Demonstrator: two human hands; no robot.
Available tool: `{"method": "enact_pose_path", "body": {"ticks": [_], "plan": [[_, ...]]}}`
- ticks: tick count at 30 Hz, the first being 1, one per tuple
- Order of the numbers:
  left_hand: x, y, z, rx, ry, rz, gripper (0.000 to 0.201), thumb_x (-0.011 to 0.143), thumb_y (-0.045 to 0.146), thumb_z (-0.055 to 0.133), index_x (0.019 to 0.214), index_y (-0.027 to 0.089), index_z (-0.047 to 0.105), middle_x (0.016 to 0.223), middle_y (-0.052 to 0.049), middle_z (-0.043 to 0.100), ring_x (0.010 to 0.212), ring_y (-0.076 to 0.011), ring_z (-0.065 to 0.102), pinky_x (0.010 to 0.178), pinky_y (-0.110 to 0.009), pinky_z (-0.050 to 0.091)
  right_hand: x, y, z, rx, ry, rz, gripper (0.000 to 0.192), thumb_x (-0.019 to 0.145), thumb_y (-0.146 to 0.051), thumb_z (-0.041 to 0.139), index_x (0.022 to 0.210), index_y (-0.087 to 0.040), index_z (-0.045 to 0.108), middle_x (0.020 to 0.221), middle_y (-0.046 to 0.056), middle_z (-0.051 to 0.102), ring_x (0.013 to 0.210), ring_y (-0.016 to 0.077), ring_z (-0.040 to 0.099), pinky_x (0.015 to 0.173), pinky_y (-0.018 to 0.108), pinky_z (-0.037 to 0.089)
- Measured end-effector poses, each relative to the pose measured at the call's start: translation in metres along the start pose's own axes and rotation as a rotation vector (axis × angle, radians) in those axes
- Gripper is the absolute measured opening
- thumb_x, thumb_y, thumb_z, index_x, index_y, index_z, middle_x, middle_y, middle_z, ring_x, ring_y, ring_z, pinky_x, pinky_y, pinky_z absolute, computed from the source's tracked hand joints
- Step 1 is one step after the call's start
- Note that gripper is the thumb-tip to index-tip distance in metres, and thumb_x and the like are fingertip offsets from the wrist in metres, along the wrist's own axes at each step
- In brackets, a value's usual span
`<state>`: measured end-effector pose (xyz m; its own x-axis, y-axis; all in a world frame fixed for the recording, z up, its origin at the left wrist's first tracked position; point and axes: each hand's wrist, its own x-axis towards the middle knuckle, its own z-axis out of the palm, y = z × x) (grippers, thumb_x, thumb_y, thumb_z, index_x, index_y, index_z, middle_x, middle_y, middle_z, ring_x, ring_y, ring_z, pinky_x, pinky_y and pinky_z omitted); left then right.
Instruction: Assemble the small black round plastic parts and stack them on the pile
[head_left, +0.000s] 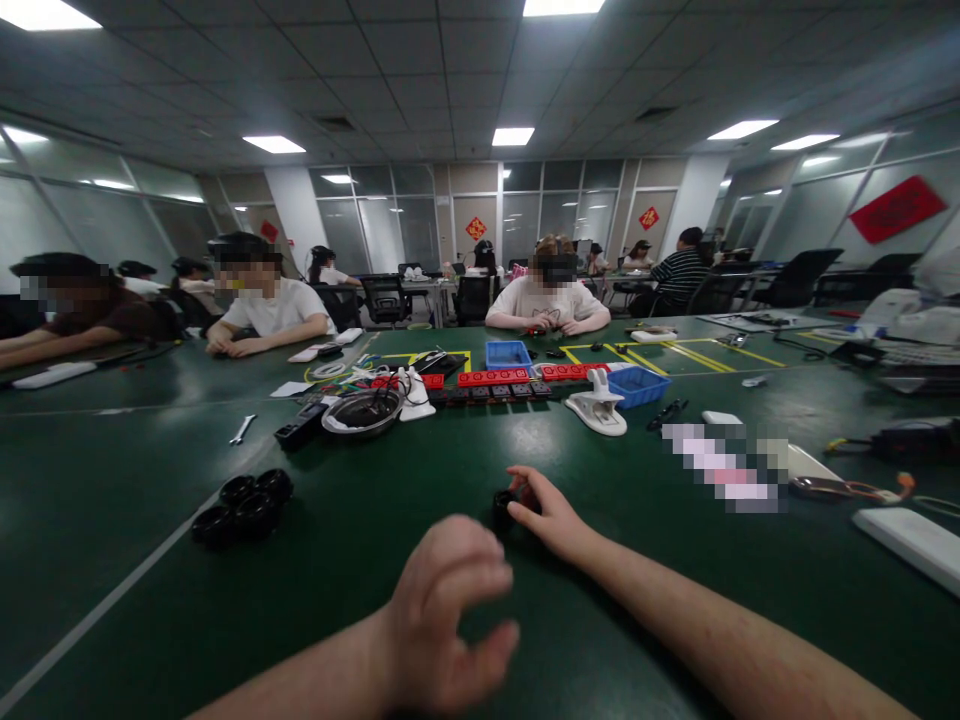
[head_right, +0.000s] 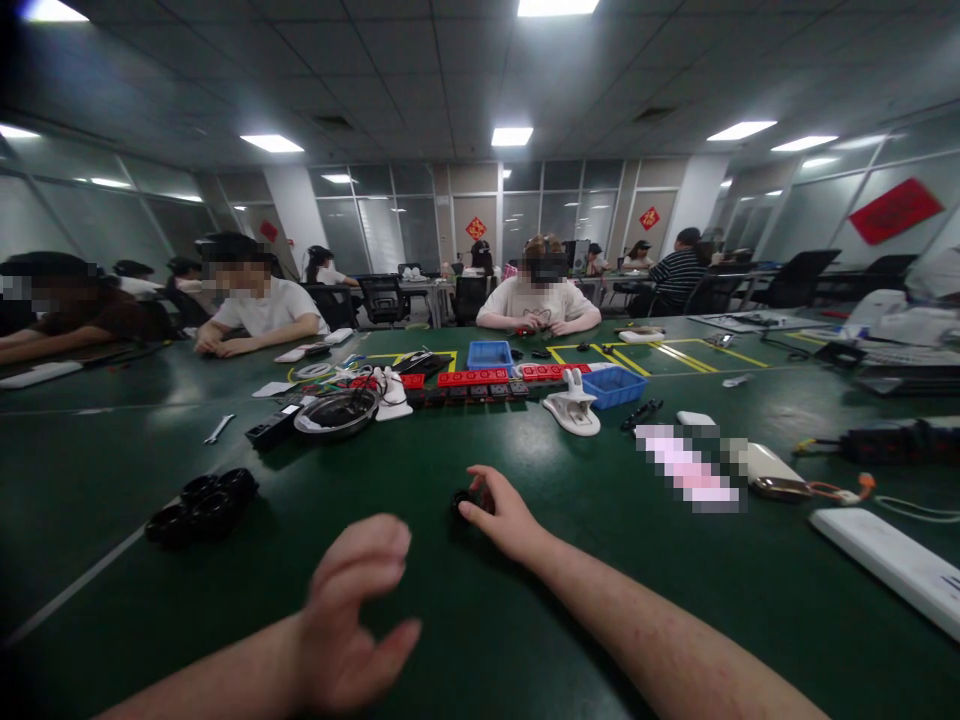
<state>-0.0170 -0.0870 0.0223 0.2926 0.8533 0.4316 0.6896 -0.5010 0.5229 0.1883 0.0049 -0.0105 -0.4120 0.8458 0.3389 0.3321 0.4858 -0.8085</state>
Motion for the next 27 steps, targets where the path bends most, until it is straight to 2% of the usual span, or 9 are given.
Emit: {"method": "enact_pose_path", "body": {"ticks": [3, 6, 9, 13, 16, 23, 27], "plan": [[0.027, -0.004, 0.005, 0.090, -0.051, -0.063, 0.047, 0.071, 0.036, 0.049, 0.114, 0.022, 0.040, 0.117, -0.008, 0.041, 0.110, -0.0251, 0.037, 0.091, -0.042, 0.032, 0.000, 0.000, -0.002, 0.039, 0.130, -0.024, 0.031, 0.082, -0.039, 0.033, 0.104, -0.019, 0.041, 0.085, 0.002, 0.048, 0.077, 0.0145, 0.047, 0.070, 0.028, 0.039], [0.043, -0.019, 0.010, 0.138, -0.160, -0.153, 0.051, 0.067, 0.041, 0.053, 0.113, 0.021, 0.042, 0.115, -0.007, 0.042, 0.107, -0.0244, 0.039, 0.089, -0.040, 0.033, 0.001, 0.001, -0.003, 0.056, 0.202, -0.022, 0.031, 0.084, -0.039, 0.025, 0.100, -0.018, 0.042, 0.081, 0.002, 0.048, 0.077, 0.0148, 0.047, 0.071, 0.029, 0.037], [0.052, -0.027, 0.019, 0.146, -0.205, -0.143, 0.058, 0.062, 0.045, 0.057, 0.112, 0.020, 0.043, 0.111, -0.007, 0.046, 0.104, -0.0248, 0.041, 0.087, -0.039, 0.033, 0.000, 0.001, 0.001, 0.038, 0.160, 0.030, 0.032, 0.080, -0.041, 0.036, 0.102, -0.018, 0.039, 0.082, 0.002, 0.047, 0.074, 0.0147, 0.047, 0.068, 0.028, 0.038], [0.063, -0.027, 0.035, 0.141, -0.264, -0.115, 0.059, 0.055, 0.050, 0.061, 0.105, 0.021, 0.049, 0.100, -0.005, 0.053, 0.094, -0.0247, 0.047, 0.080, -0.036, 0.037, -0.004, -0.004, 0.014, -0.043, 0.117, 0.116, 0.052, 0.062, -0.042, 0.060, 0.103, -0.017, 0.037, 0.087, 0.003, 0.046, 0.076, 0.0161, 0.047, 0.066, 0.029, 0.038], [0.069, -0.026, 0.045, 0.130, -0.260, -0.123, 0.052, 0.055, 0.045, 0.063, 0.099, 0.021, 0.052, 0.092, -0.004, 0.055, 0.087, -0.0228, 0.050, 0.077, -0.033, 0.037, -0.005, -0.009, 0.021, -0.117, 0.157, 0.155, 0.054, 0.054, -0.038, 0.066, 0.096, -0.018, 0.039, 0.084, 0.002, 0.046, 0.076, 0.0165, 0.046, 0.066, 0.028, 0.038], [0.067, -0.026, 0.056, 0.081, -0.168, -0.206, 0.030, 0.059, 0.029, 0.063, 0.087, 0.021, 0.055, 0.083, -0.001, 0.058, 0.082, -0.0198, 0.051, 0.072, -0.029, 0.037, 0.003, -0.016, 0.023, -0.162, 0.207, 0.189, 0.033, 0.057, -0.033, 0.063, 0.076, -0.018, 0.040, 0.069, -0.003, 0.043, 0.064, 0.0133, 0.043, 0.056, 0.024, 0.035], [0.068, -0.027, 0.058, 0.068, -0.159, -0.198, 0.028, 0.061, 0.029, 0.061, 0.086, 0.020, 0.055, 0.087, -0.002, 0.057, 0.085, -0.0201, 0.050, 0.072, -0.029, 0.036, 0.006, -0.013, 0.024, -0.162, 0.239, 0.187, 0.028, 0.059, -0.032, 0.062, 0.073, -0.018, 0.041, 0.066, -0.003, 0.044, 0.062, 0.0131, 0.043, 0.055, 0.024, 0.034]]}}
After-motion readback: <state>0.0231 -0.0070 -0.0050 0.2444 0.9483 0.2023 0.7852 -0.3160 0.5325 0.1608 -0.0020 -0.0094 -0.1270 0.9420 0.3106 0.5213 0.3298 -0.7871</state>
